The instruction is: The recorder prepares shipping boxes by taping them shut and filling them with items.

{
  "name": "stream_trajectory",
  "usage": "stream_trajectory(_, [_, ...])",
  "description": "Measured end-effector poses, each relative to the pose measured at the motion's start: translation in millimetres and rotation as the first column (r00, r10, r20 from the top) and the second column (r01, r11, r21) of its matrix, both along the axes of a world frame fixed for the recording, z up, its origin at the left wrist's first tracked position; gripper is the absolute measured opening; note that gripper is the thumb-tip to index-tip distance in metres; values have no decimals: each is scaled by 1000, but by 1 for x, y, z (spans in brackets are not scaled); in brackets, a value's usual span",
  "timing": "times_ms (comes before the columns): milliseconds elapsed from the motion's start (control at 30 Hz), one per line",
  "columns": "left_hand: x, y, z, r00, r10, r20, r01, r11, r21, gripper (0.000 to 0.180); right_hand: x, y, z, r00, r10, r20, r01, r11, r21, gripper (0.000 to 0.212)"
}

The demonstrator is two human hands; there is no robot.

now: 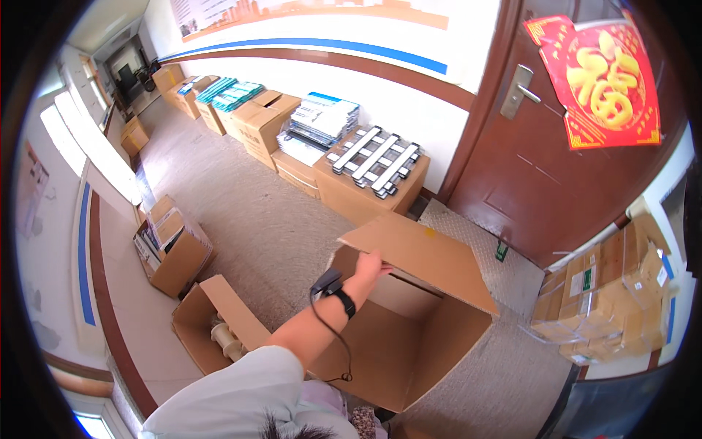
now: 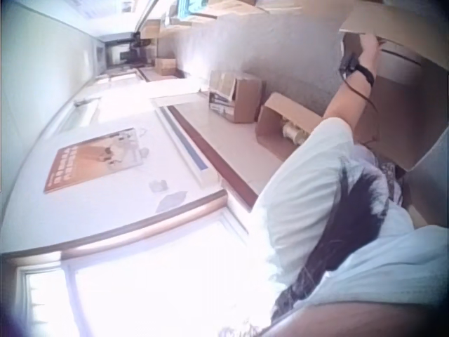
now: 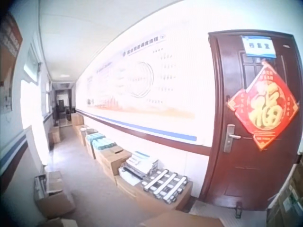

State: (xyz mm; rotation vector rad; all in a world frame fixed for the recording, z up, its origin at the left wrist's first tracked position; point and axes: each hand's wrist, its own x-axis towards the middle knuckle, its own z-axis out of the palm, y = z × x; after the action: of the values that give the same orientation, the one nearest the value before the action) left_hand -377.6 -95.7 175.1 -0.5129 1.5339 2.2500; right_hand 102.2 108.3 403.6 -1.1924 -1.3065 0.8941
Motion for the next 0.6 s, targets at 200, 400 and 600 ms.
stream_trajectory(200, [-29, 13, -14, 900, -425, -95, 431, 900, 61, 66, -9, -15, 25, 1000, 17, -1, -17, 999, 32, 30])
stream_trajectory(400, [-57, 48, 5, 908, -416, -45, 418, 906, 67, 79, 201, 155, -41, 949, -96, 300, 238, 843, -482, 38])
stream_trajectory(600, [-44, 29, -31, 869, -493, -50, 389, 741, -548, 71, 151, 93, -24, 938, -76, 339, 173, 948, -266, 39])
